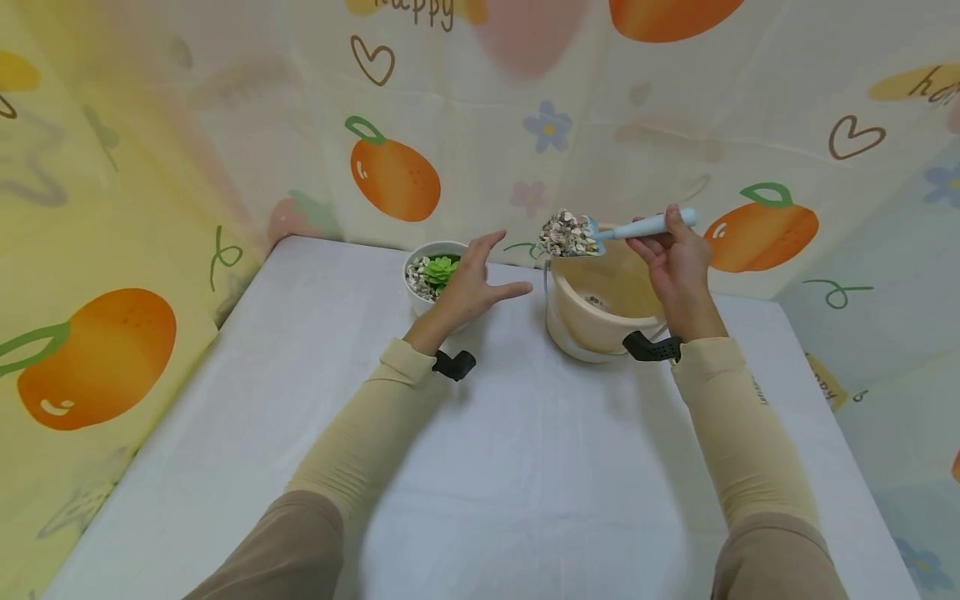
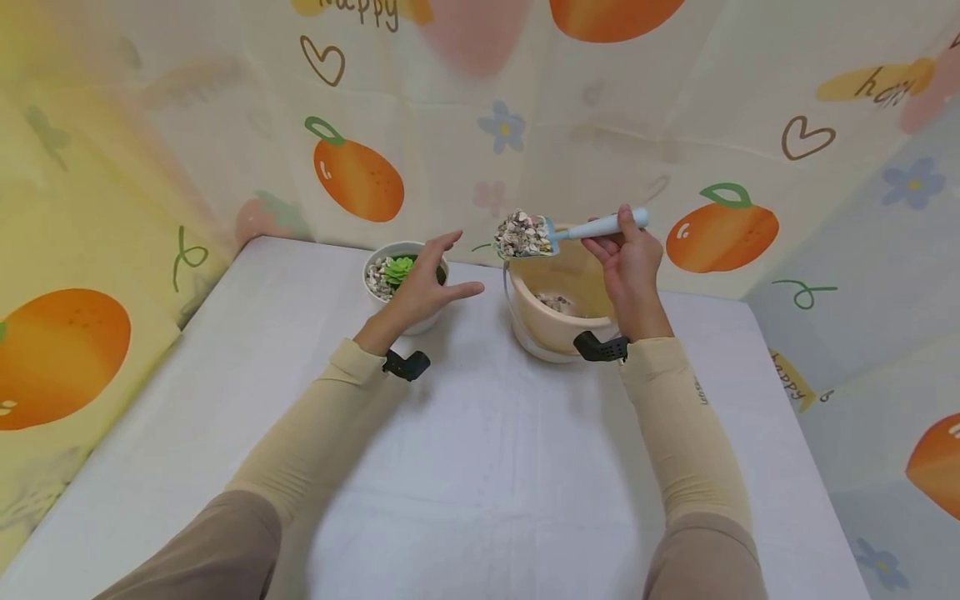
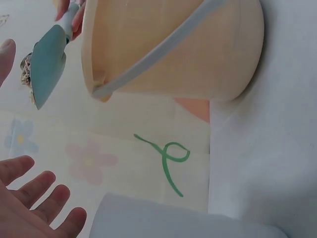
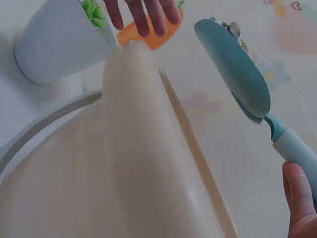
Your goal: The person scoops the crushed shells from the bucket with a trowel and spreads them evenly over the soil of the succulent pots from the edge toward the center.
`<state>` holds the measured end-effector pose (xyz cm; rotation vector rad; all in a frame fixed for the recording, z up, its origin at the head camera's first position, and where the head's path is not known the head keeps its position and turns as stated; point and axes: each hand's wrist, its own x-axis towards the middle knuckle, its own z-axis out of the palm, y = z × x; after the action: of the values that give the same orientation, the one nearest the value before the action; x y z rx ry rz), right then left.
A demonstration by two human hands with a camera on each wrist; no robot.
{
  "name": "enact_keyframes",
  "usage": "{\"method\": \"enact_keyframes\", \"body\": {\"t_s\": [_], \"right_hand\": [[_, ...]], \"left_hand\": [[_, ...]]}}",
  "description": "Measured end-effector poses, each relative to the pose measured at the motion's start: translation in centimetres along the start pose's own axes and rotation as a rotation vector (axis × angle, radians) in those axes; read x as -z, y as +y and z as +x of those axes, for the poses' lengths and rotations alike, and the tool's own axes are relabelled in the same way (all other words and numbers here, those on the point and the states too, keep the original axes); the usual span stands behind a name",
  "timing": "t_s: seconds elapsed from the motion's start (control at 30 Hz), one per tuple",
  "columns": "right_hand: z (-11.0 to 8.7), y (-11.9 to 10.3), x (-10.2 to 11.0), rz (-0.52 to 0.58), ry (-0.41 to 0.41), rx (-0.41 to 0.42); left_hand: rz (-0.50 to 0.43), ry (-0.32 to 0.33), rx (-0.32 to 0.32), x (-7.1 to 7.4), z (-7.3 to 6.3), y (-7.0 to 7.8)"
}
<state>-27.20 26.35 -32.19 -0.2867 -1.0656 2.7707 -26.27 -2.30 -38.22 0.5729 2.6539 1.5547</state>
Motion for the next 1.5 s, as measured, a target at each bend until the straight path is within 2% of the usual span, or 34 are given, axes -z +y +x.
{"method": "enact_keyframes", "body": {"t_s": [0.2,0.53,0.83,1.33,1.5], "right_hand": [[0.1,0.7,-0.6,0.006,0.0,-0.014],[0.0,2.1,-2.0,0.016,-0.007,-0.015],[-0.1,3.6,-3.5,-0.011,-0.021,-0.034],[-0.3,6.7,-5.8,-0.036,-0.028,-0.059],[-0.1,7.8,-6.3,-0.057,-0.022,-0.071]], "left_hand": [[0.009,0.013,-0.02,1.0,-0.3,-0.8],[0.017,0.034,0.0,2.9,-0.8,-1.5],[0.022,0.061,-0.015,4.8,-1.2,-2.6],[0.009,0.111,0.023,7.1,-2.1,-4.8],[0.002,0.104,0.046,7.6,-2.3,-5.6]]}}
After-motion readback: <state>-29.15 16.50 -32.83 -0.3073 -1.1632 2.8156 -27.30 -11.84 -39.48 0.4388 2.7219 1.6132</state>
